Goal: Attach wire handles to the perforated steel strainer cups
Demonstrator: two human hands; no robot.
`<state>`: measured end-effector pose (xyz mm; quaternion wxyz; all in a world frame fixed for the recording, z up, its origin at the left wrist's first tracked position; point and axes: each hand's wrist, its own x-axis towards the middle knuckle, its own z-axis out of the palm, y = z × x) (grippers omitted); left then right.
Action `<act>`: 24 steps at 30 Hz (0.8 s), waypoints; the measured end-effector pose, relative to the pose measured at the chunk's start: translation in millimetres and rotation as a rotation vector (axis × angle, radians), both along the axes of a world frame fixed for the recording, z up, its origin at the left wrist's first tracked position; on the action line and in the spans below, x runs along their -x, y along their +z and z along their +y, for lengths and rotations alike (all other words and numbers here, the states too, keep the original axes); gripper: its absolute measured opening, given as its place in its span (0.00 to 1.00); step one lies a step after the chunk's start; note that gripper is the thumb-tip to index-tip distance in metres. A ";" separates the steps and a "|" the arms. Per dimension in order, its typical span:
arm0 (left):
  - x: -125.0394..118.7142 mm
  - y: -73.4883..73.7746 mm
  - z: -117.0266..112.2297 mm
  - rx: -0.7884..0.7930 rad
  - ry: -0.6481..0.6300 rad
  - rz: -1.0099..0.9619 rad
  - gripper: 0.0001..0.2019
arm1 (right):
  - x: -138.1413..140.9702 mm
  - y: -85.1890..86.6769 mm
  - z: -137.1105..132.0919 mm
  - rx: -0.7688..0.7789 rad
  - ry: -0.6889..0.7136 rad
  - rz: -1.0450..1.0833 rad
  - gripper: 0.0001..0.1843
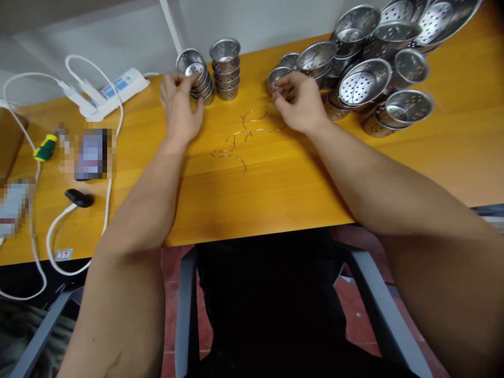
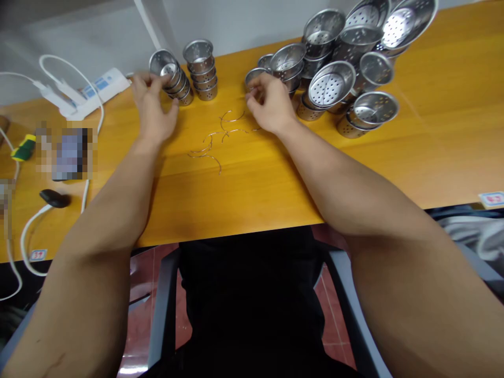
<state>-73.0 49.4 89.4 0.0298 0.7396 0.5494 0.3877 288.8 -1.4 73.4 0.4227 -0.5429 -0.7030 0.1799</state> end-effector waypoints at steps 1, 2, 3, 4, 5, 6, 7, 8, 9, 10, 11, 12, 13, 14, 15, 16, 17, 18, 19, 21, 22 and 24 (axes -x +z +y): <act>0.2 -0.1 -0.3 -0.008 0.020 -0.021 0.32 | -0.5 -0.3 -0.3 0.004 0.012 0.007 0.14; 0.6 -0.3 -0.2 -0.015 0.034 -0.042 0.27 | -0.8 -0.7 -0.4 0.013 0.023 0.011 0.16; 1.0 -0.6 0.2 -0.022 0.039 -0.066 0.24 | -0.9 -1.2 -0.3 0.023 0.034 0.015 0.18; 1.2 -1.2 0.8 -0.028 0.028 -0.091 0.24 | -0.7 -2.0 -0.1 0.027 0.042 0.020 0.20; 1.3 -1.8 1.4 -0.032 0.005 -0.117 0.24 | -0.3 -2.8 0.3 0.020 0.044 0.030 0.21; 1.2 -2.3 1.6 -0.033 -0.012 -0.144 0.25 | 0.3 -3.7 0.7 0.009 0.046 0.040 0.21; 0.9 -2.6 1.4 -0.030 -0.020 -0.165 0.25 | 1.1 -4.6 1.0 -0.001 0.049 0.049 0.21; 0.5 -2.6 0.6 -0.027 -0.023 -0.179 0.24 | 1.9 -5.3 1.2 -0.007 0.048 0.058 0.20; 0.0 -2.1 -1.0 -0.026 -0.024 -0.190 0.22 | 2.8 -5.7 1.2 -0.006 0.047 0.064 0.20; -0.6 -1.2 -3.2 -0.030 -0.024 -0.200 0.19 | 3.6 -5.8 1.0 0.001 0.043 0.067 0.20; -1.3 0.1 -6.0 -0.040 -0.023 -0.206 0.18 | 4.2 -5.7 0.6 0.012 0.037 0.069 0.20; -2.1 1.5 -8.9 -0.054 -0.018 -0.208 0.17 | 4.7 -5.3 0.0 0.022 0.029 0.069 0.20; -3.1 3.0 -11.7 -0.065 0.004 -0.207 0.18 | 4.9 -4.8 -0.6 0.032 0.020 0.065 0.20; -4.3 4.2 -13.8 -0.077 0.037 -0.207 0.20 | 4.9 -4.2 -1.2 0.039 0.017 0.055 0.21; -5.6 5.0 -14.9 -0.084 0.067 -0.208 0.24 | 4.7 -3.6 -1.8 0.042 0.020 0.045 0.22; -7.0 5.5 -14.8 -0.090 0.083 -0.212 0.28 | 4.4 -2.9 -2.5 0.040 0.025 0.035 0.23; -8.3 5.5 -13.3 -0.097 0.089 -0.222 0.34 | 3.9 -2.0 -3.5 0.039 0.034 0.024 0.24; -9.4 5.2 -10.5 -0.108 0.094 -0.243 0.39 | 3.4 -0.8 -4.8 0.040 0.045 0.011 0.24; -10.1 4.7 -6.8 -0.120 0.089 -0.263 0.44 | 2.9 0.8 -6.6 0.047 0.057 -0.007 0.22; -9.7 3.6 1.2 -0.131 0.112 -0.302 0.48 | 1.5 5.5 -11.4 0.076 0.078 -0.068 0.19; -8.9 3.3 4.0 -0.130 0.130 -0.314 0.48 | 0.5 8.4 -14.3 0.098 0.086 -0.117 0.18; -7.1 3.0 3.6 -0.104 0.131 -0.323 0.47 | -2.6 14.4 -19.5 0.119 0.069 -0.216 0.15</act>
